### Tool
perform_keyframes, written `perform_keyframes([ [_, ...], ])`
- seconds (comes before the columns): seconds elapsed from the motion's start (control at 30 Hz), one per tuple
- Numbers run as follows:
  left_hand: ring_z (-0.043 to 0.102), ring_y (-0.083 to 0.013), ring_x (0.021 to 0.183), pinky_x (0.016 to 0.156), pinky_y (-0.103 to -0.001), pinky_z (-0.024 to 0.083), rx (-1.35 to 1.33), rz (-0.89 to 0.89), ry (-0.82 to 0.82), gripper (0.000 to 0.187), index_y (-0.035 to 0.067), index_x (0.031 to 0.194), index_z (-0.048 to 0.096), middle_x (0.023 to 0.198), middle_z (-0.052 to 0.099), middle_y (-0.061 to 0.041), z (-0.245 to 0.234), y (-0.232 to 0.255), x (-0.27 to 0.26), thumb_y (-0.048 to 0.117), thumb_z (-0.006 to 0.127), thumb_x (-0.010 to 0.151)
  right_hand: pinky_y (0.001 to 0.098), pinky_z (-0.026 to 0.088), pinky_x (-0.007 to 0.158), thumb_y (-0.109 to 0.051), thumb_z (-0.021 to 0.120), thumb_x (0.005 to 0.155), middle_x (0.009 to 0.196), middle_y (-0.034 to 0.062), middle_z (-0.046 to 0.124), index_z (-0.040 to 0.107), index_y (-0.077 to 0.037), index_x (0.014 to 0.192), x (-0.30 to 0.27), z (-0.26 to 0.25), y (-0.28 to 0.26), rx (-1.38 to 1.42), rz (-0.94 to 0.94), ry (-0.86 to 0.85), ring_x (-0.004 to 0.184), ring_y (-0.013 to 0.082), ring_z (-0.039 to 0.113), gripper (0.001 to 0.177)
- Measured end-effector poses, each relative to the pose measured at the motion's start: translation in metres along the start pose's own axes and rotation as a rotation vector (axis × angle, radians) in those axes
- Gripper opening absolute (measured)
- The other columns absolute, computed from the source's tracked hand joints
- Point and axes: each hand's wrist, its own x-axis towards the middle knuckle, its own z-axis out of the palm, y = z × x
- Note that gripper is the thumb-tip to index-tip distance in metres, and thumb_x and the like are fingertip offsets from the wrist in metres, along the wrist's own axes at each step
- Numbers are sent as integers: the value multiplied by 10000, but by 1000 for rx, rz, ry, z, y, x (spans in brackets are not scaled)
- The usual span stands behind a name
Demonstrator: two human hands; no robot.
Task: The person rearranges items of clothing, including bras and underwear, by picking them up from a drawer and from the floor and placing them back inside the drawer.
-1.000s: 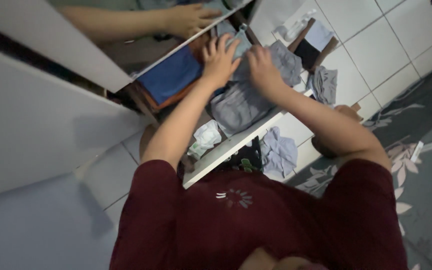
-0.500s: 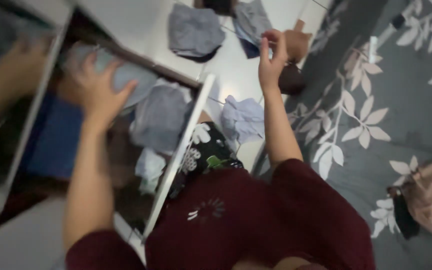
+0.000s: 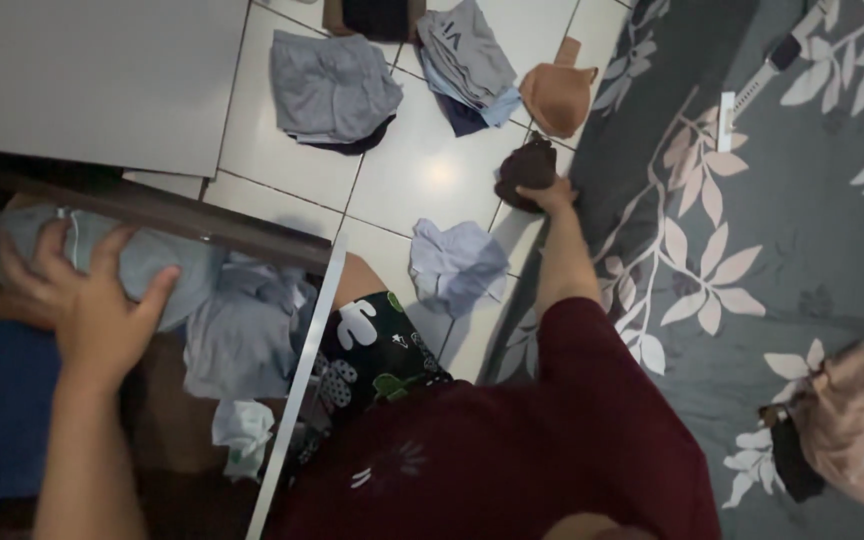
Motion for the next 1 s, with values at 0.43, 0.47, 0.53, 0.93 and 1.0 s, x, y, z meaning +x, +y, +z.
perform_keyframes([
  [0.43,6,-594,1526,1115,-846,29,-51,-95,-38,660,189,1469,623,1694,261,-253,-8,27,15,601,745,968,361,543,902,-74,842,715,1128,95,714,616,-44,1238,-86,69,-45,920,-200,147,1043,258,674,571],
  [0.47,22,-619,1516,1101,-857,20,-88,-88,-22,693,195,1487,628,1700,273,-263,-9,25,20,609,748,945,352,551,888,-35,823,705,1112,75,703,601,-42,1236,-91,65,-52,1090,-233,121,1025,230,670,576],
  [0.53,159,-567,1556,1267,-762,111,-145,8,103,650,200,1461,593,1621,291,-274,-7,25,23,594,722,961,334,544,923,-32,823,757,1137,87,712,632,5,1240,-97,49,-64,1118,-329,44,1043,219,670,521],
  [0.93,321,-356,1523,1274,-497,258,-842,61,340,422,293,1406,669,1619,414,-120,29,-8,57,505,486,1091,346,528,1120,-85,896,745,1326,91,689,610,17,1407,-356,-133,-383,436,-1258,-535,1223,183,652,729],
  [1.0,443,-283,1505,1288,-409,311,-1263,57,410,494,237,1404,669,1578,492,-120,35,-11,50,540,419,1104,382,495,1130,-123,917,751,1334,130,674,590,19,1406,-380,-108,-431,229,-1415,-548,1259,244,639,746],
])
